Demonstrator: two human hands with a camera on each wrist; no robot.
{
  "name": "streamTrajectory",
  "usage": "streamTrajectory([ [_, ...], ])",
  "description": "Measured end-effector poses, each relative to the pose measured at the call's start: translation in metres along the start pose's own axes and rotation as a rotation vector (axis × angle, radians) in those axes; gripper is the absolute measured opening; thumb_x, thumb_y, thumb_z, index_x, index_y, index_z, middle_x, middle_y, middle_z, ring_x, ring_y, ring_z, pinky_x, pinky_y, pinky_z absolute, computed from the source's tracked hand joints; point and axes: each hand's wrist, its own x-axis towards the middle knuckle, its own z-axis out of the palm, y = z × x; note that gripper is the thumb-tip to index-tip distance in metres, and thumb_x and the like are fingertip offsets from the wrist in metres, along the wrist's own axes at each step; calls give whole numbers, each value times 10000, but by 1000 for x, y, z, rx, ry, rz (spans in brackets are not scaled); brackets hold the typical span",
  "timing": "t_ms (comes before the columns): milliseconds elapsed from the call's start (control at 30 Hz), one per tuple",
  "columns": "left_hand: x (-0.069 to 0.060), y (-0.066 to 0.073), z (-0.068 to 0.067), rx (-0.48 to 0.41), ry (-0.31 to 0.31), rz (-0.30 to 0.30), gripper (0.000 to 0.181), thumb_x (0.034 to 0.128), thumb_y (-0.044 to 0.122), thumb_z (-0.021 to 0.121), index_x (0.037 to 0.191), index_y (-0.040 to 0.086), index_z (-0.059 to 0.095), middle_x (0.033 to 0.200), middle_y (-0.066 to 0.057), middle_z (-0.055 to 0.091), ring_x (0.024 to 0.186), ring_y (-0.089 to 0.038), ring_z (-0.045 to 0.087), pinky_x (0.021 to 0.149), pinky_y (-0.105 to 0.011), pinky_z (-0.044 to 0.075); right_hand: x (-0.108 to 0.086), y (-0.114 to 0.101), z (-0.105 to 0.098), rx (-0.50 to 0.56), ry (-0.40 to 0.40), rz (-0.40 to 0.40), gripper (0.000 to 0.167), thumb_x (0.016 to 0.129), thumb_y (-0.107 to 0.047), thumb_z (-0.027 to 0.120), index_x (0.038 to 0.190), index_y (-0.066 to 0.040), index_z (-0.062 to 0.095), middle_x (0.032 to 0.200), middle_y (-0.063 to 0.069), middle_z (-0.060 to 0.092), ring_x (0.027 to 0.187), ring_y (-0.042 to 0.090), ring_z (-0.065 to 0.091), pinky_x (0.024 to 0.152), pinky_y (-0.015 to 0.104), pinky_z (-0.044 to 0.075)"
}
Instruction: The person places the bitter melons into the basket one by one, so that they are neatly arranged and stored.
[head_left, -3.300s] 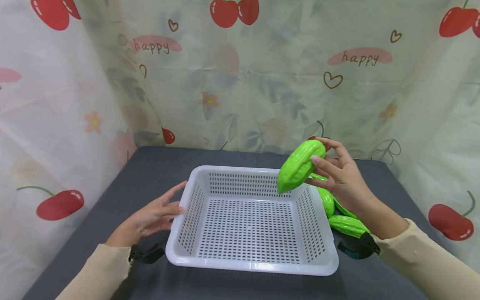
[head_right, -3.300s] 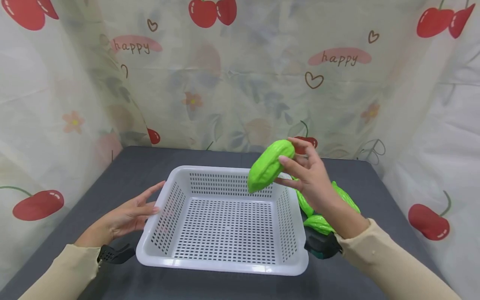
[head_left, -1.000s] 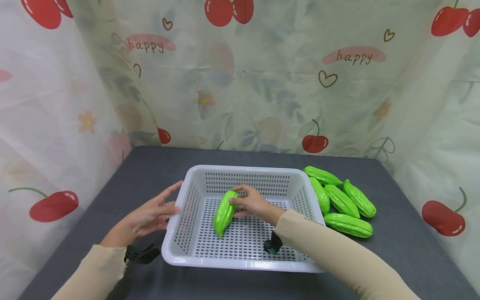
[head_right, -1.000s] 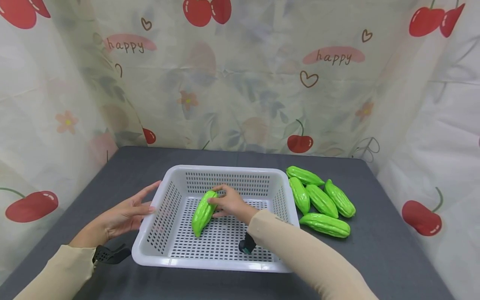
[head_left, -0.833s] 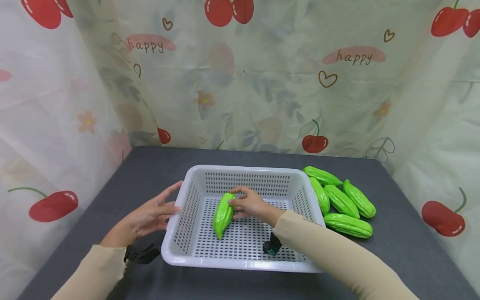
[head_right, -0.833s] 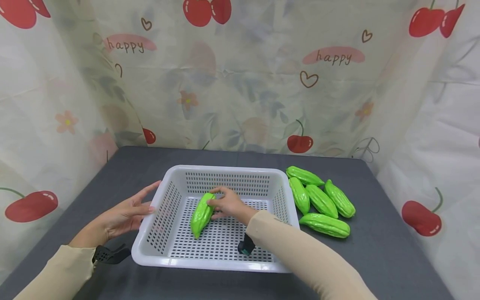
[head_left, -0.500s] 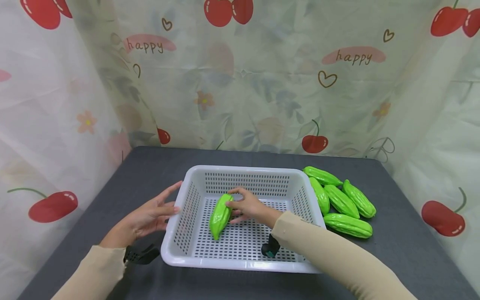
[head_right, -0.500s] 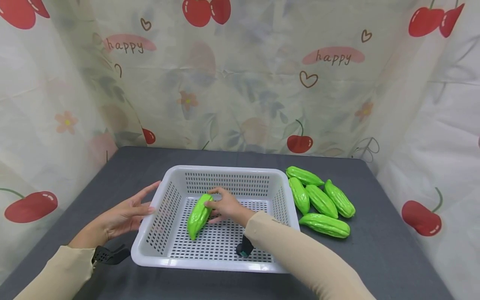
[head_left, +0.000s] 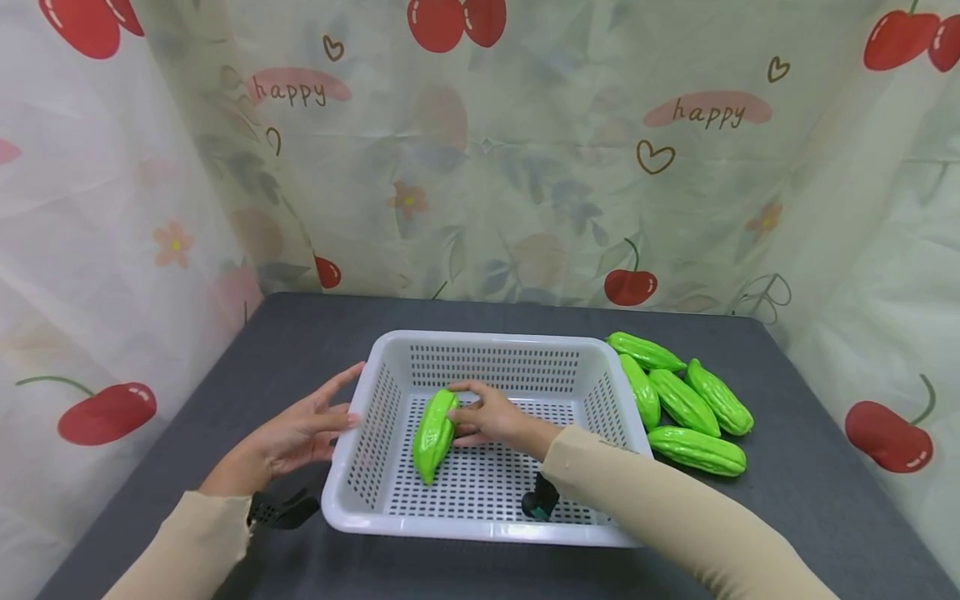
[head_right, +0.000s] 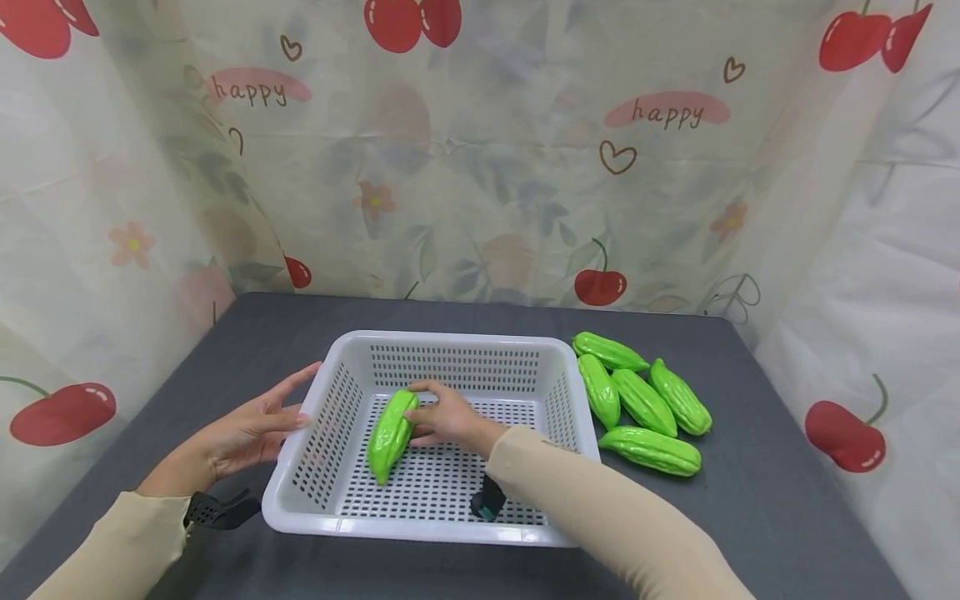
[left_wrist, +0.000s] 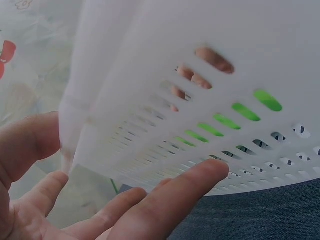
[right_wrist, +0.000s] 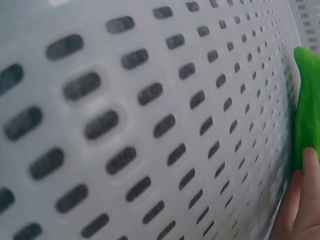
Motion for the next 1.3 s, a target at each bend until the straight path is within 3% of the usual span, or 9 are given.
streamTrajectory([
  [700,0,-1,-3,-1,-12,2,867,954,79,584,1540,396,28,1493,-127,395,1166,-383,601,910,-626,473,3,1,15,22,7,-13,521,942,-27,586,1429,-148,451,1148,197,546,951,263,684,807,383,590],
  [1300,0,-1,-1,6,-3,-6,875,951,88,592,1538,404,26,1546,-158,304,1178,-371,598,909,-626,476,15,-2,25,19,45,-36,523,941,-35,592,1427,-180,465,1146,178,557,908,221,677,779,318,594],
])
